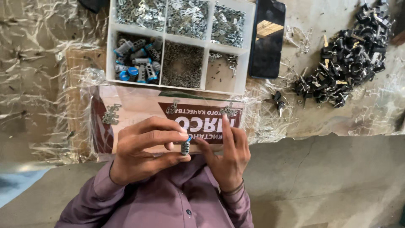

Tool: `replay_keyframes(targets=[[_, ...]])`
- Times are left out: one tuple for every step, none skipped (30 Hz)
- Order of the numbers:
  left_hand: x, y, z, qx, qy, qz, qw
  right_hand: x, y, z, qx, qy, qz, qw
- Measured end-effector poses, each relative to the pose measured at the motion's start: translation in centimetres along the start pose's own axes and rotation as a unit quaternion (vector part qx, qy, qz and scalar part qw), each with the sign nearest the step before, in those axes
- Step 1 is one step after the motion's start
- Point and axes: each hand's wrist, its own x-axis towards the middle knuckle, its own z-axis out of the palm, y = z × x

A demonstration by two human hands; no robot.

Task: The person sits at a workbench assembling small metal chain link components by hand, fitting parts together one at a time and placing the finished assemblies into a compartment of a plastic organizer box. Large piles of unassembled metal parts sit on the table around the work area.

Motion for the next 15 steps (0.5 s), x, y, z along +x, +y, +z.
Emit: replay_keyframes(targets=[[0.2, 0.0, 0.2, 0.001, 0.001, 0.011, 1.0, 0.2, 0.2, 0.2, -0.006, -0.016, 0.015, 1.0], [0.3, 0.1, 0.4, 0.002, 0.001, 0.02, 1.0, 0.3, 0.3, 0.4, -0.011, -0.033, 0.031, 0.999], [0.5, 0.1, 0.5, 0.001, -0.003, 0.02, 1.0, 0.3, 0.5, 0.4, -0.011, -0.036, 0.01, 0.999], [0.6, 0.2, 0.7, 0.0, -0.005, 0.02, 1.0, 0.2, 0.8, 0.4, -0.01, -0.04, -0.013, 0.999], [0.6, 0.3, 0.7, 0.0, -0.006, 0.019, 1.0, 0.1, 1.0, 0.4, -0.008, -0.044, -0.036, 0.998], [0.6, 0.4, 0.6, 0.003, -0.007, 0.019, 1.0, -0.2, 1.3, 0.2, 0.003, -0.035, -0.051, 0.998], [0.6, 0.5, 0.5, 0.006, -0.007, 0.019, 1.0, -0.4, 1.5, 0.0, 0.014, -0.026, -0.069, 0.997], [0.5, 0.6, 0.5, 0.008, -0.006, 0.018, 1.0, -0.7, 1.6, -0.3, 0.025, -0.019, -0.086, 0.996], [0.5, 0.6, 0.4, 0.006, -0.005, 0.009, 1.0, -0.9, 1.7, -0.5, 0.035, -0.023, -0.073, 0.996], [0.5, 0.6, 0.4, 0.004, -0.004, -0.001, 1.0, -1.1, 1.9, -0.7, 0.045, -0.028, -0.059, 0.997], [0.4, 0.6, 0.4, 0.001, -0.004, -0.01, 1.0, -1.2, 1.9, -0.7, 0.056, -0.032, -0.045, 0.997], [0.4, 0.6, 0.4, -0.004, -0.002, -0.008, 1.0, -1.3, 1.9, -0.7, 0.045, -0.038, -0.056, 0.997], [0.4, 0.5, 0.5, -0.009, -0.001, -0.005, 1.0, -1.3, 1.9, -0.7, 0.035, -0.043, -0.066, 0.996], [0.4, 0.5, 0.6, -0.014, 0.001, -0.003, 1.0, -1.3, 1.9, -0.5, 0.024, -0.048, -0.076, 0.996], [0.4, 0.5, 0.7, -0.01, -0.001, -0.004, 1.0, -1.4, 1.8, -0.4, 0.016, -0.06, -0.068, 0.996]])
